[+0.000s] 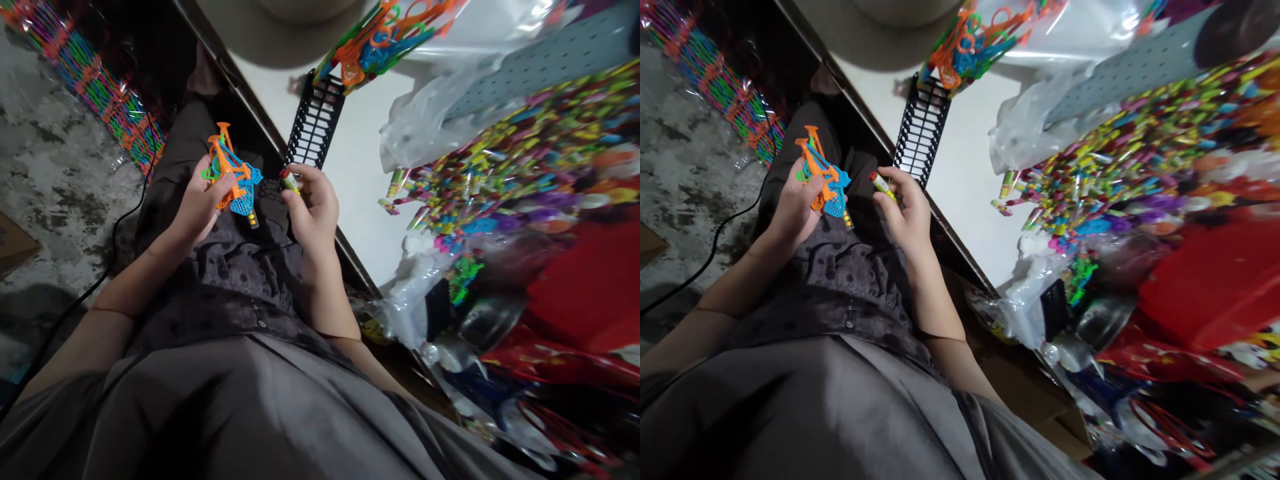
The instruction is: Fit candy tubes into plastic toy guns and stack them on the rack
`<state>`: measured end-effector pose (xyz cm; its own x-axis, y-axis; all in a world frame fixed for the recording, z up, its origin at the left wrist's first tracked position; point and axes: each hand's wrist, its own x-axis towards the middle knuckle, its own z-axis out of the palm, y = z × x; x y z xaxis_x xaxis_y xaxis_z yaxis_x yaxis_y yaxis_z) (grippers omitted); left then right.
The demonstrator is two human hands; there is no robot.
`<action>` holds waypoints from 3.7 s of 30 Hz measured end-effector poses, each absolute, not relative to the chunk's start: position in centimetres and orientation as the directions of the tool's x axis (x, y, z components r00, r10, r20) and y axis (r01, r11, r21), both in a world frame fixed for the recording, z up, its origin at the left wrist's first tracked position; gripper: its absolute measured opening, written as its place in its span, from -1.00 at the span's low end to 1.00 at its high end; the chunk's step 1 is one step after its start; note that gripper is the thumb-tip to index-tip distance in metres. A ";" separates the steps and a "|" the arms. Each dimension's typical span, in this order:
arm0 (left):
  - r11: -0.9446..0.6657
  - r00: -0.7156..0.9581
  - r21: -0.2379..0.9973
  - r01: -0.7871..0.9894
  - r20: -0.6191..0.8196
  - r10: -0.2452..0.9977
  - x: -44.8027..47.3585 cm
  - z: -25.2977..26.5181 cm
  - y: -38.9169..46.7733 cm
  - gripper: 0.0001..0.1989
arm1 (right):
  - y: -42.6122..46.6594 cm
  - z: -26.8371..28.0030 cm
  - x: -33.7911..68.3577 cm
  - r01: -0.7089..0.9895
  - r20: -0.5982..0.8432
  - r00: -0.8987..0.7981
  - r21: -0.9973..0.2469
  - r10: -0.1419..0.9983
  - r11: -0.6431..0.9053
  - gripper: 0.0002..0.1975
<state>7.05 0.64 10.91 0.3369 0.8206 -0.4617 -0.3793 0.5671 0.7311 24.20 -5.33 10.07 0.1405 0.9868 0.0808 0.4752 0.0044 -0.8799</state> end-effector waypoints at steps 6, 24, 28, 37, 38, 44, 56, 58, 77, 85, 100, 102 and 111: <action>0.447 0.281 0.837 -0.315 -0.367 0.887 6.8 9.6 0.7 -0.75 | -5.7 10.7 23.0 0.233 -0.138 0.158 -0.957 0.978 -0.173 -0.57; 0.444 0.369 0.857 -0.261 -0.336 0.867 7.3 8.8 0.4 -0.69 | -6.0 9.9 22.4 0.169 -0.187 0.264 -0.957 0.946 -0.236 -0.51; 0.523 0.345 0.826 -0.209 -0.438 0.830 7.3 9.1 0.3 -0.68 | -6.1 9.7 22.5 0.246 -0.154 0.254 -0.944 0.955 -0.218 -0.51; 0.675 0.283 0.650 -0.349 -0.614 0.737 7.7 9.3 -0.6 -0.56 | -6.5 10.7 23.9 0.437 -0.128 0.149 -0.881 0.981 -0.181 -0.48; 0.683 0.279 0.634 -0.362 -0.626 0.728 7.8 9.2 -0.7 -0.56 | -6.5 10.9 24.0 0.450 -0.130 0.138 -0.875 0.982 -0.179 -0.48; 0.699 0.299 0.630 -0.338 -0.633 0.714 8.1 9.2 -0.8 -0.55 | -6.8 11.0 24.1 0.484 -0.136 0.108 -0.858 0.985 -0.171 -0.47; 0.702 0.362 0.629 -0.334 -0.602 0.712 8.5 9.0 0.7 -0.65 | -6.7 9.4 24.3 0.435 -0.147 0.086 -0.884 0.985 -0.170 -0.54; 0.702 0.354 0.630 -0.332 -0.606 0.712 8.3 8.5 1.0 -0.68 | -6.6 9.0 24.4 0.443 -0.153 0.049 -0.882 0.987 -0.159 -0.56; 0.637 0.289 0.696 -0.332 -0.568 0.771 6.6 7.8 2.5 -0.65 | 3.9 -1.2 35.7 0.386 0.222 0.628 -0.921 0.746 -0.051 -0.50; 0.633 0.301 0.758 -0.157 -0.574 0.762 7.2 8.7 1.8 -0.47 | 8.0 -1.6 35.7 0.254 0.073 0.724 -0.952 0.686 -0.168 -0.70; 0.117 0.239 0.993 0.032 -0.121 0.963 11.6 5.7 6.4 -0.70 | 7.9 -1.9 35.4 0.433 0.202 0.695 -0.884 0.690 -0.177 -0.77; 0.020 0.246 1.000 0.016 -0.023 0.969 13.8 5.2 8.3 -0.72 | 8.0 -2.1 35.3 0.440 0.212 0.687 -0.883 0.695 -0.165 -0.75; -0.180 0.203 0.983 0.022 0.172 0.964 22.0 1.4 15.1 -0.72 | 8.2 -0.4 34.8 0.350 0.129 0.718 -0.916 0.684 -0.194 -0.85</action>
